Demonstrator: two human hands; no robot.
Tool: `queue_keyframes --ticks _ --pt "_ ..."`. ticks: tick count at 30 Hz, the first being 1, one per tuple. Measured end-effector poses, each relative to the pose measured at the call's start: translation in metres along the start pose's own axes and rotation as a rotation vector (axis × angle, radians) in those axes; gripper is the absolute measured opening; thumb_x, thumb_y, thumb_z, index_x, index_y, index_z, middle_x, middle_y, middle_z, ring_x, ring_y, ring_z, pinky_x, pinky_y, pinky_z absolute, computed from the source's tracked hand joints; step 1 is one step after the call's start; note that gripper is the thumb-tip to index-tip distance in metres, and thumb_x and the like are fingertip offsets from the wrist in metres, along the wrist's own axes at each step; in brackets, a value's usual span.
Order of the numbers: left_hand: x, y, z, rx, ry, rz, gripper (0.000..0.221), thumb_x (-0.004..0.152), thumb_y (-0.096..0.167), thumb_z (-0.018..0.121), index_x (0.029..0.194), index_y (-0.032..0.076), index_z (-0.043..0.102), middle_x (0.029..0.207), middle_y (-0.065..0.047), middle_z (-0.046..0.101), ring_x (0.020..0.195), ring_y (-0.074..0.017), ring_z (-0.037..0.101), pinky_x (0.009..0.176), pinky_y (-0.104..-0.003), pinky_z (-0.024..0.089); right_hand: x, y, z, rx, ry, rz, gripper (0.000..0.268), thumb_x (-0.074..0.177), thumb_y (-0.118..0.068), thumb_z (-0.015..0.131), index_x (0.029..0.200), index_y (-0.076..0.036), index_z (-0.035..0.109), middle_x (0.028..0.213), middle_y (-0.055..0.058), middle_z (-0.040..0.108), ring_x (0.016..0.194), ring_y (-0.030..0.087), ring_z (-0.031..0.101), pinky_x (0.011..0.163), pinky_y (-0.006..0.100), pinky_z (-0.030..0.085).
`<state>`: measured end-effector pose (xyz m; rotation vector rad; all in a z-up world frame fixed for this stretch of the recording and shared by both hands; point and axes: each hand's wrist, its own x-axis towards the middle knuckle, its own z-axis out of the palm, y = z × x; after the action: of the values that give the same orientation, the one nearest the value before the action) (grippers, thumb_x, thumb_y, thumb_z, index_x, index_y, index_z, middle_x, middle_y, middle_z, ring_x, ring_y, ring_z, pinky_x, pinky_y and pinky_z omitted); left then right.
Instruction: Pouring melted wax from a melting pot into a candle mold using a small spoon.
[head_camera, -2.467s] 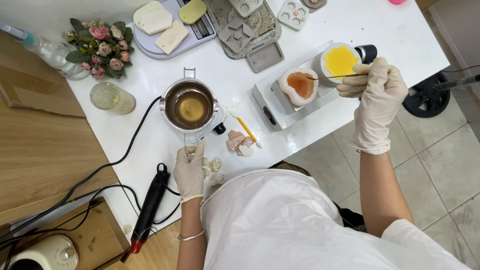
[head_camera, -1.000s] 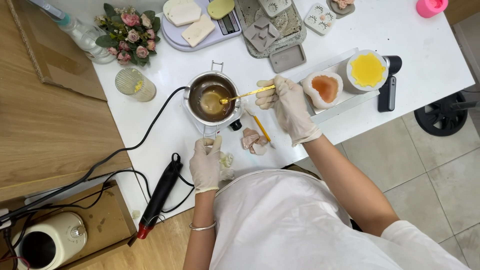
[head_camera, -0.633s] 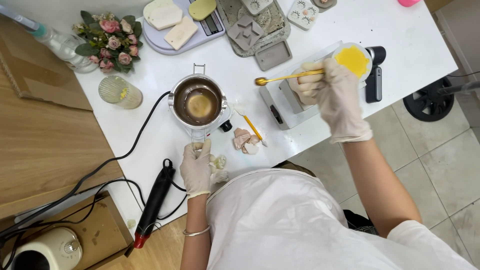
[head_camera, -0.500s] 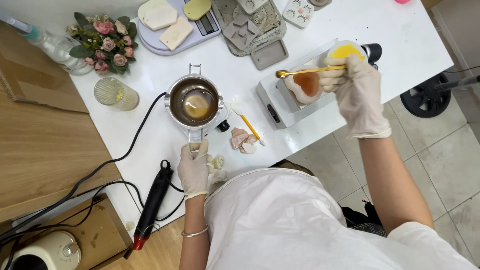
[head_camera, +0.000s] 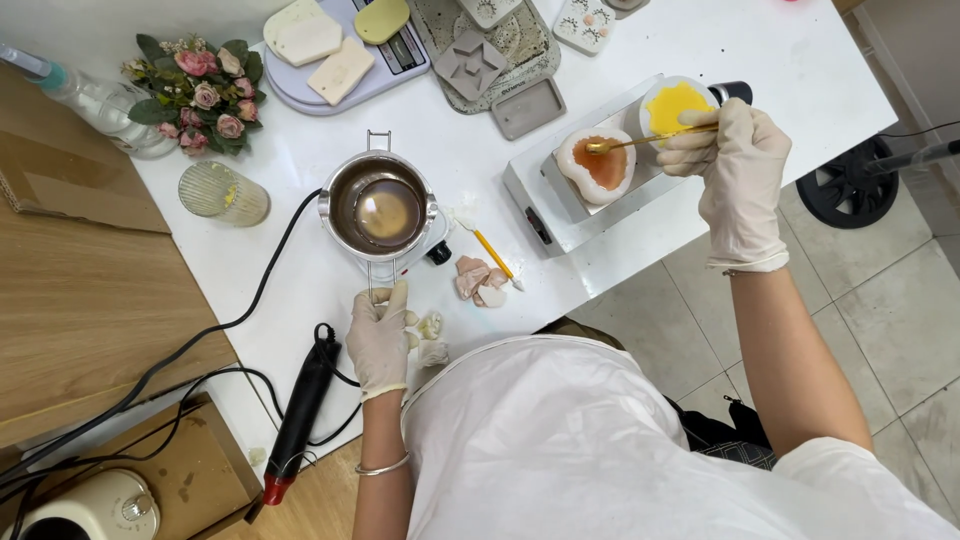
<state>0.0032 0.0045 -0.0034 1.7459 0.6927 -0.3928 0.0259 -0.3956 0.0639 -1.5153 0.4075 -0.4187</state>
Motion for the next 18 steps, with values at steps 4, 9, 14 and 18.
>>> queue_keyframes --ticks 4,9,14,18 --pt "-0.001 0.001 0.0 0.009 0.003 0.003 0.031 0.094 0.034 0.071 0.1 0.004 0.064 0.071 -0.005 0.066 0.048 -0.0082 0.052 0.046 -0.025 0.044 0.002 -0.002 0.008 0.02 -0.009 -0.037 0.039 0.118 -0.027 0.048 0.106 0.007 0.063 0.085 0.019 0.072 0.068 0.023 0.072 0.061 0.033 0.063" --pt "-0.002 0.003 -0.001 0.018 0.003 -0.011 0.032 0.093 0.036 0.071 0.1 0.005 0.065 0.071 -0.005 0.067 0.047 -0.0085 0.053 0.046 -0.025 0.044 0.0 -0.005 0.01 -0.002 0.009 -0.116 0.041 0.118 -0.032 0.051 0.105 0.005 0.063 0.084 0.018 0.071 0.067 0.022 0.071 0.058 0.032 0.062" --pt "-0.004 0.007 -0.001 0.048 0.01 -0.033 0.033 0.092 0.037 0.071 0.1 0.005 0.064 0.071 -0.005 0.068 0.046 -0.0086 0.053 0.045 -0.026 0.044 -0.013 -0.02 0.008 0.0 0.027 -0.179 0.047 0.12 -0.037 0.051 0.104 0.005 0.066 0.081 0.017 0.07 0.063 0.02 0.069 0.054 0.03 0.058" --pt "-0.002 0.006 -0.001 0.028 0.002 -0.032 0.034 0.092 0.037 0.072 0.099 0.005 0.065 0.068 -0.005 0.068 0.045 -0.0084 0.053 0.046 -0.026 0.044 -0.023 -0.025 0.021 0.137 -0.002 -0.163 0.045 0.121 -0.037 0.051 0.101 0.001 0.065 0.08 0.014 0.07 0.062 0.017 0.067 0.053 0.028 0.057"
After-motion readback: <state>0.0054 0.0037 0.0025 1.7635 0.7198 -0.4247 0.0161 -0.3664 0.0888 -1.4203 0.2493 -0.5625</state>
